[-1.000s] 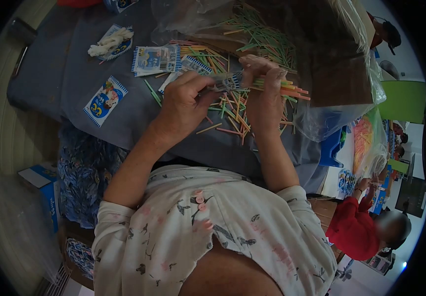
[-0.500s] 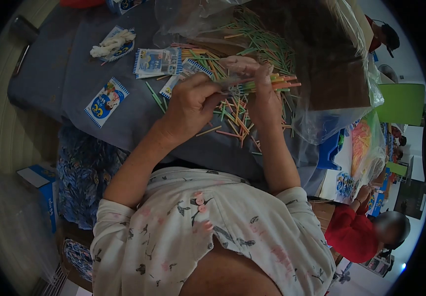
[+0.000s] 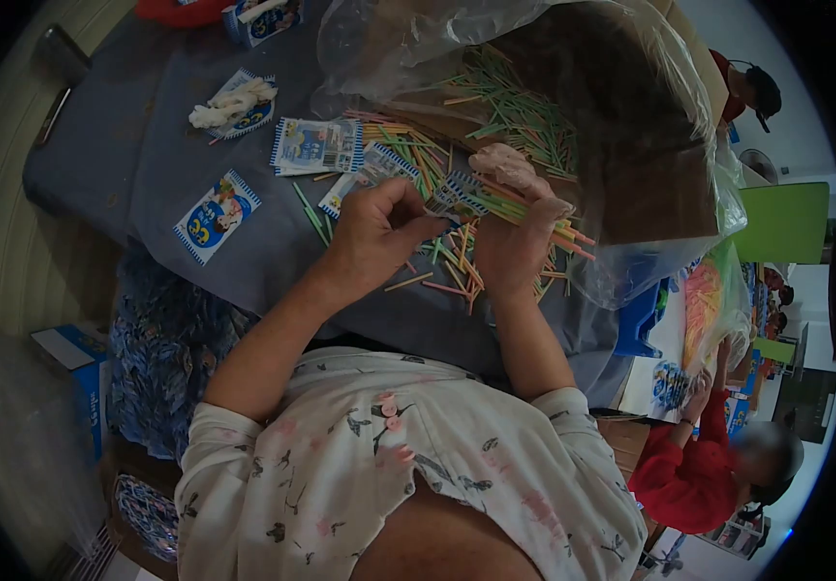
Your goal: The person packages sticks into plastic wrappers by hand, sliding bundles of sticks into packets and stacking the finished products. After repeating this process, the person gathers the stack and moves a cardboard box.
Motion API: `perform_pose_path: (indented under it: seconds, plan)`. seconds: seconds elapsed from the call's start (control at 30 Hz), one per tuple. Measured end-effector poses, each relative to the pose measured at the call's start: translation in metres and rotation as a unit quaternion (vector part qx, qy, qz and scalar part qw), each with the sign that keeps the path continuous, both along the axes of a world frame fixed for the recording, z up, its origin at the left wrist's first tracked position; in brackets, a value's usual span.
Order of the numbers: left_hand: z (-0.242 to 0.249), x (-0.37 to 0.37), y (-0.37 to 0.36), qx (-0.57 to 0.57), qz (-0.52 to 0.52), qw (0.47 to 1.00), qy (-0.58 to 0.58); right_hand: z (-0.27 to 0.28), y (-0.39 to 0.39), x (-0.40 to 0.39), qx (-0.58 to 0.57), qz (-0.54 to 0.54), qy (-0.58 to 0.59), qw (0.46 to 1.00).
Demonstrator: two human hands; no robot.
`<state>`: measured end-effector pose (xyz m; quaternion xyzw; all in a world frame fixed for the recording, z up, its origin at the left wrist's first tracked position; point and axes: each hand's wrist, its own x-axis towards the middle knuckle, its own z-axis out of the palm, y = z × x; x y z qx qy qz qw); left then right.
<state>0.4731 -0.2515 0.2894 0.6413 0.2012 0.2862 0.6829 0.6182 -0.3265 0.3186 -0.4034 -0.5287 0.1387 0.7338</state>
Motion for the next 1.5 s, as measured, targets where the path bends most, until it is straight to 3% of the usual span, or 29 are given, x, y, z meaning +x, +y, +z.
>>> perform_pose_path:
  seconds: [0.07, 0.3, 0.4, 0.47, 0.5, 0.57, 0.67, 0.8, 0.87, 0.9, 1.0, 1.07, 1.17, 1.3, 1.37, 1.43, 1.5]
  plan:
    - [0.000, 0.001, -0.002, -0.061, 0.000, 0.998, -0.014, -0.002, 0.000, -0.001, 0.018, 0.008, 0.006, 1.000]
    - [-0.002, -0.004, 0.002, -0.095, -0.043, 0.994, 0.018, -0.004, -0.006, -0.002, 0.007, 0.001, -0.060, 0.998]
    - [-0.001, -0.007, 0.003, -0.040, -0.018, 0.999, 0.013, -0.006, -0.010, -0.002, -0.026, 0.073, 0.025, 0.997]
    - [0.004, -0.011, 0.005, 0.145, 0.026, 0.989, 0.032, -0.002, -0.011, -0.002, -0.128, 0.104, 0.116, 0.979]
    - [0.004, -0.012, 0.006, 0.144, 0.024, 0.989, 0.033, 0.004, -0.010, -0.002, -0.129, 0.103, 0.118, 0.979]
    - [0.003, -0.012, 0.012, 0.385, 0.089, 0.918, 0.030, 0.020, -0.004, -0.002, -0.267, 0.033, 0.058, 0.961]
    - [0.003, -0.011, 0.017, 0.406, 0.093, 0.909, -0.025, 0.021, 0.006, 0.002, -0.270, 0.012, 0.057, 0.961]
    - [0.004, -0.009, 0.016, 0.362, 0.071, 0.929, -0.028, 0.019, 0.011, -0.006, -0.251, 0.027, 0.101, 0.962]
    - [0.002, -0.006, 0.014, 0.196, 0.035, 0.980, -0.018, 0.019, 0.012, -0.011, -0.217, -0.031, 0.005, 0.976]
    - [0.000, -0.003, 0.014, 0.197, 0.034, 0.980, -0.019, 0.018, 0.014, -0.008, -0.216, -0.032, 0.005, 0.976]
    - [-0.004, 0.004, 0.015, 0.125, 0.033, 0.989, -0.075, 0.014, 0.023, 0.000, -0.179, 0.040, -0.012, 0.983]
    - [-0.002, 0.008, 0.017, 0.048, 0.005, 0.995, -0.082, 0.018, 0.025, 0.008, -0.181, 0.107, 0.049, 0.976]
    - [0.003, 0.016, 0.021, -0.007, -0.013, 0.996, -0.093, 0.032, 0.026, 0.014, -0.129, 0.110, 0.091, 0.981]
    - [-0.004, 0.027, 0.026, -0.049, -0.065, 0.986, -0.143, 0.038, 0.020, 0.014, -0.169, 0.056, -0.021, 0.984]
    - [0.001, 0.027, 0.026, 0.067, -0.090, 0.979, -0.168, 0.035, 0.012, 0.021, -0.271, 0.126, -0.182, 0.937]
    - [0.006, 0.024, 0.022, 0.039, -0.097, 0.986, -0.133, 0.034, 0.011, 0.032, -0.297, 0.110, -0.134, 0.939]
    - [0.008, 0.023, 0.020, 0.001, -0.095, 0.993, -0.076, 0.040, 0.011, 0.039, -0.204, 0.096, -0.085, 0.971]
